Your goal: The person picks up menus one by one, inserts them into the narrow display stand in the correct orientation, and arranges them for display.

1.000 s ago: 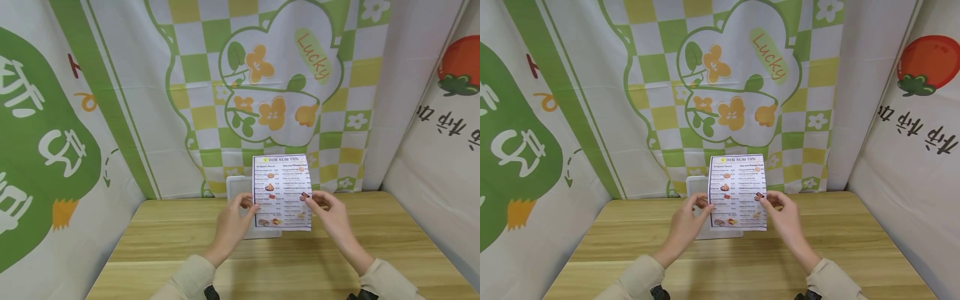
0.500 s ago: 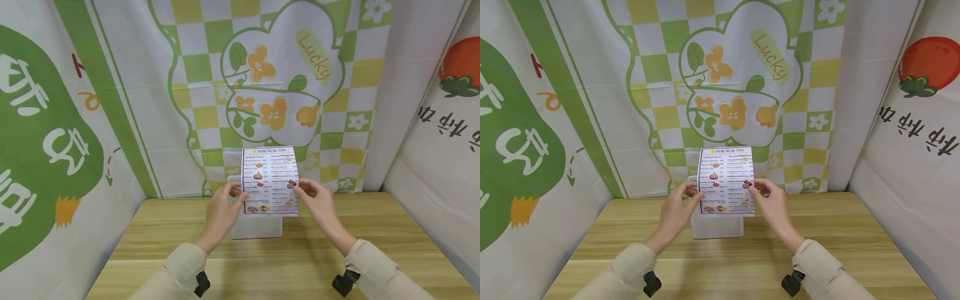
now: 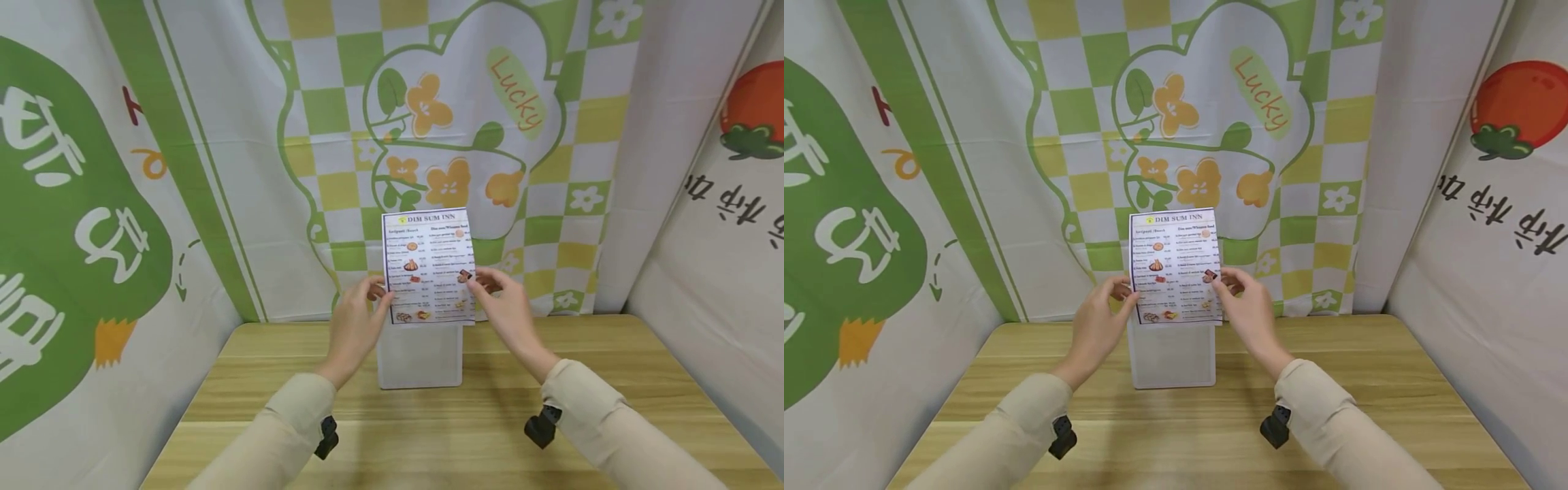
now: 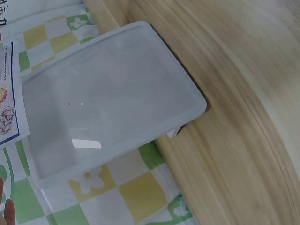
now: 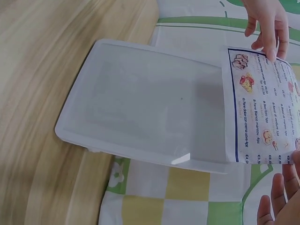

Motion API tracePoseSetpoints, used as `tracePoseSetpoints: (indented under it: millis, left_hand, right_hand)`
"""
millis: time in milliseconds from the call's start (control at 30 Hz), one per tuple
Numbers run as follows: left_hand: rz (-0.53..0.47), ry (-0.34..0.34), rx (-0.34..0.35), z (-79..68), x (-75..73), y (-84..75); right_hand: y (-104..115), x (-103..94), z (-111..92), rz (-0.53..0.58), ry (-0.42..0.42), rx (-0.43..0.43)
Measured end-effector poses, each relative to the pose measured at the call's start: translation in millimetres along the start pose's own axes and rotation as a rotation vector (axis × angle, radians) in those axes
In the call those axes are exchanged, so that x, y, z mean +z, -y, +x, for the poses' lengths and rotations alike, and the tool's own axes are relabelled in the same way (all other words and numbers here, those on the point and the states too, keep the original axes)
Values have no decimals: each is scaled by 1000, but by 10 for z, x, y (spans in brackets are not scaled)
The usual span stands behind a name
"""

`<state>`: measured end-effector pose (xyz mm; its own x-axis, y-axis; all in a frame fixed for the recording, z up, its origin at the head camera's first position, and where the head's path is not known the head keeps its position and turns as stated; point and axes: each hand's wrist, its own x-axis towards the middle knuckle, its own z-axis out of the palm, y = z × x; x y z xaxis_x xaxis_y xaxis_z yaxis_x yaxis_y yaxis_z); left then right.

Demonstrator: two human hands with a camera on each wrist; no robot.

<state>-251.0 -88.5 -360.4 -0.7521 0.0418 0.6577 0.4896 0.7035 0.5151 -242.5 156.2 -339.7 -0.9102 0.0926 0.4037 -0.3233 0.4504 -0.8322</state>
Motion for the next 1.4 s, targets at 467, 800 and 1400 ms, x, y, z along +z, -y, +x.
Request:
tracePoseSetpoints:
  millis: [467,800,1400]
  left_hand:
    - [26,-36,-27,227,-37,29]
    - [19,-66,-73,352,-6,97]
    - [4,-133,-89,526,62,206]
  right_hand:
    - [125,91,215,-18,-32,-30]
    - [184,218,371,-18,-97,-61]
    - [195,298,632,-74,-149,-68]
